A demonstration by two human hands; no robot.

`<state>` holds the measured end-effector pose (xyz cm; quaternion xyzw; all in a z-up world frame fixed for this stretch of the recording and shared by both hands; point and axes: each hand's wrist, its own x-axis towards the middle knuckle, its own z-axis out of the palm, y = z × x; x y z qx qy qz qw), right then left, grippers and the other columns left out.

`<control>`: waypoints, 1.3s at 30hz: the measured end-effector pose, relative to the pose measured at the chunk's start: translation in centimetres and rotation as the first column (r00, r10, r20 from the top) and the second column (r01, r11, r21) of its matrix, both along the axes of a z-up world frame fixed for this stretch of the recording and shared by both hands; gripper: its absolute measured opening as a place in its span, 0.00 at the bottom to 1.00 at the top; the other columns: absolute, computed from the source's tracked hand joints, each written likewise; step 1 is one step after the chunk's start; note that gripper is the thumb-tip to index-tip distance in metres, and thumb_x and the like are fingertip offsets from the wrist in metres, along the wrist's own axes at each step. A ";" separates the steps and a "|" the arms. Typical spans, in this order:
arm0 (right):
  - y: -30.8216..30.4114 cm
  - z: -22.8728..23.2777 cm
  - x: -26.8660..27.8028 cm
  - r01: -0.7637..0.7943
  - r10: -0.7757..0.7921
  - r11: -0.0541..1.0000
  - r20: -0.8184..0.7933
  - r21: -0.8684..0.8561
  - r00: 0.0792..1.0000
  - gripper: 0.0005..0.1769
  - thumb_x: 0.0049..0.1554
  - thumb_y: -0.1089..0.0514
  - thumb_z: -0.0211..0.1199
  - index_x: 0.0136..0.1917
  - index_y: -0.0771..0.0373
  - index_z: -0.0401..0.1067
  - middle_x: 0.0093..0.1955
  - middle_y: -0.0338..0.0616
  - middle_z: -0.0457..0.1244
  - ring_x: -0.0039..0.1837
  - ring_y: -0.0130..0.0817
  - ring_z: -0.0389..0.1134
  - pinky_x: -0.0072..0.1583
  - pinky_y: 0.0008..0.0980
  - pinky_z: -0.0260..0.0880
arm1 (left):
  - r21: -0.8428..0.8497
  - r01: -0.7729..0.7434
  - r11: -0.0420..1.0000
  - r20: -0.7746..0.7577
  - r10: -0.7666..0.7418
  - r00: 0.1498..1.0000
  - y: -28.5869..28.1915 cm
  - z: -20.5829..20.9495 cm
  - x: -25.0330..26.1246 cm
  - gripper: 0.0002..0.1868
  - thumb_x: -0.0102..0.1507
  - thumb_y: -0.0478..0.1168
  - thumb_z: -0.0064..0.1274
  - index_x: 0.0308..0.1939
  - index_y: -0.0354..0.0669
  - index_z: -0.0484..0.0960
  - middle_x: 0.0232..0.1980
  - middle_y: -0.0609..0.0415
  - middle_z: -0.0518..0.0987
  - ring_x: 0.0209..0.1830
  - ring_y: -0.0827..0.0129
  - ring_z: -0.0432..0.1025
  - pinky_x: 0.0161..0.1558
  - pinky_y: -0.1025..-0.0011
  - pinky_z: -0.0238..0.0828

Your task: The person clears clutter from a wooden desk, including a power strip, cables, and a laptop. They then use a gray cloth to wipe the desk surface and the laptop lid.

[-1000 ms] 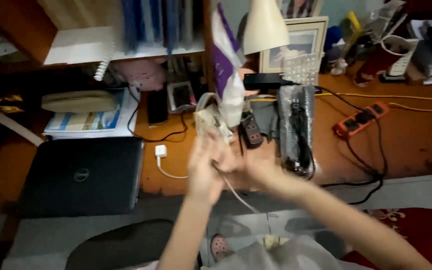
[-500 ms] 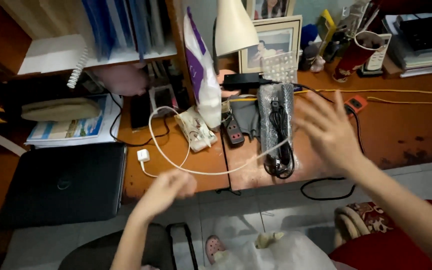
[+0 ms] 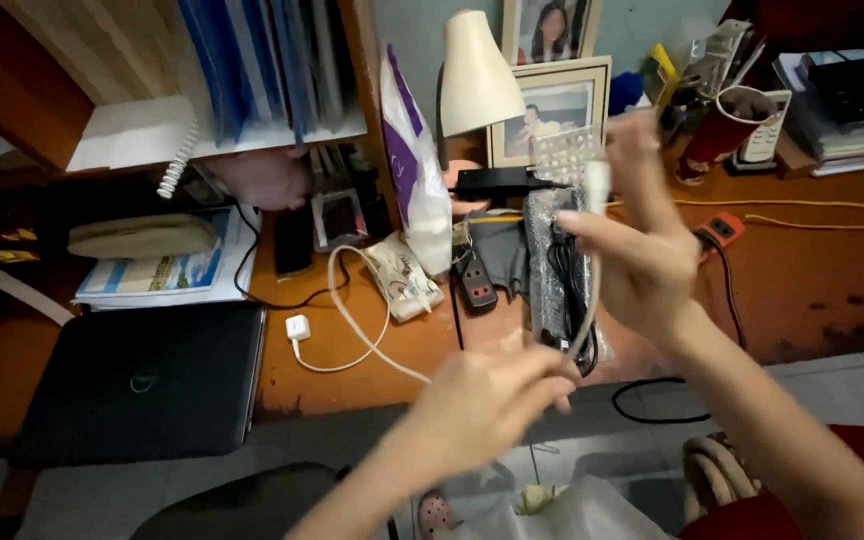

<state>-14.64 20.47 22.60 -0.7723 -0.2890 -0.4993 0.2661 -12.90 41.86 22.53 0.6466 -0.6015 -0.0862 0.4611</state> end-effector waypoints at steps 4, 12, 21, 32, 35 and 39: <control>3.4 -0.5 -0.8 -0.154 0.326 0.869 -0.309 0.470 0.893 0.33 0.66 0.75 0.45 0.77 0.48 0.47 0.81 0.51 0.39 0.72 0.47 0.60 0.76 0.48 0.63 | 0.044 -0.005 0.999 -0.381 0.021 0.924 -1.8 -1.4 -1.3 0.13 0.69 0.40 0.35 0.36 0.36 0.71 0.34 0.48 0.81 0.21 0.69 0.77 0.21 0.76 0.72; 4.0 -1.9 -3.5 0.066 0.541 0.743 -0.655 0.666 0.527 0.09 0.57 0.64 0.55 0.51 0.68 0.71 0.37 0.42 0.66 0.34 0.25 0.66 0.36 0.20 0.70 | 0.256 -0.271 0.928 -0.256 0.336 0.906 -1.9 -5.3 0.3 0.08 0.64 0.37 0.44 0.41 0.39 0.79 0.32 0.47 0.81 0.26 0.58 0.75 0.30 0.61 0.69; 3.3 3.4 -4.2 -0.205 0.016 0.960 -0.688 -0.193 0.726 0.22 0.48 0.73 0.53 0.49 0.54 0.80 0.32 0.42 0.61 0.30 0.41 0.59 0.36 0.36 0.66 | 0.202 -0.207 0.957 -0.714 0.288 0.638 5.9 -0.2 5.4 0.34 0.66 0.60 0.31 0.47 0.33 0.79 0.44 0.47 0.80 0.44 0.67 0.70 0.51 0.64 0.69; 5.7 -8.0 0.8 -0.024 0.209 0.922 -0.444 0.387 0.871 0.07 0.56 0.68 0.54 0.48 0.66 0.70 0.43 0.47 0.66 0.38 0.30 0.69 0.42 0.22 0.73 | -0.289 0.124 0.949 -0.869 -0.314 0.383 5.0 -1.4 0.4 0.15 0.68 0.50 0.39 0.40 0.41 0.68 0.24 0.59 0.63 0.19 0.80 0.52 0.20 0.84 0.43; 8.8 -11.3 0.7 -0.003 0.262 0.895 -0.522 0.445 0.812 0.16 0.58 0.73 0.48 0.58 0.68 0.66 0.46 0.47 0.65 0.41 0.31 0.70 0.49 0.26 0.77 | -0.575 -0.127 0.808 -0.737 -0.445 0.508 5.6 -0.1 1.1 0.12 0.69 0.45 0.36 0.38 0.42 0.68 0.23 0.58 0.65 0.17 0.77 0.54 0.20 0.80 0.48; 11.1 -12.6 -1.4 -0.200 0.408 0.912 -0.833 0.357 0.374 0.16 0.64 0.60 0.40 0.60 0.60 0.66 0.33 0.37 0.59 0.36 0.30 0.61 0.43 0.29 0.64 | -0.670 -0.367 0.646 -0.642 -0.255 0.723 5.0 -1.1 2.5 0.12 0.71 0.43 0.35 0.43 0.38 0.69 0.28 0.57 0.69 0.24 0.73 0.63 0.29 0.76 0.63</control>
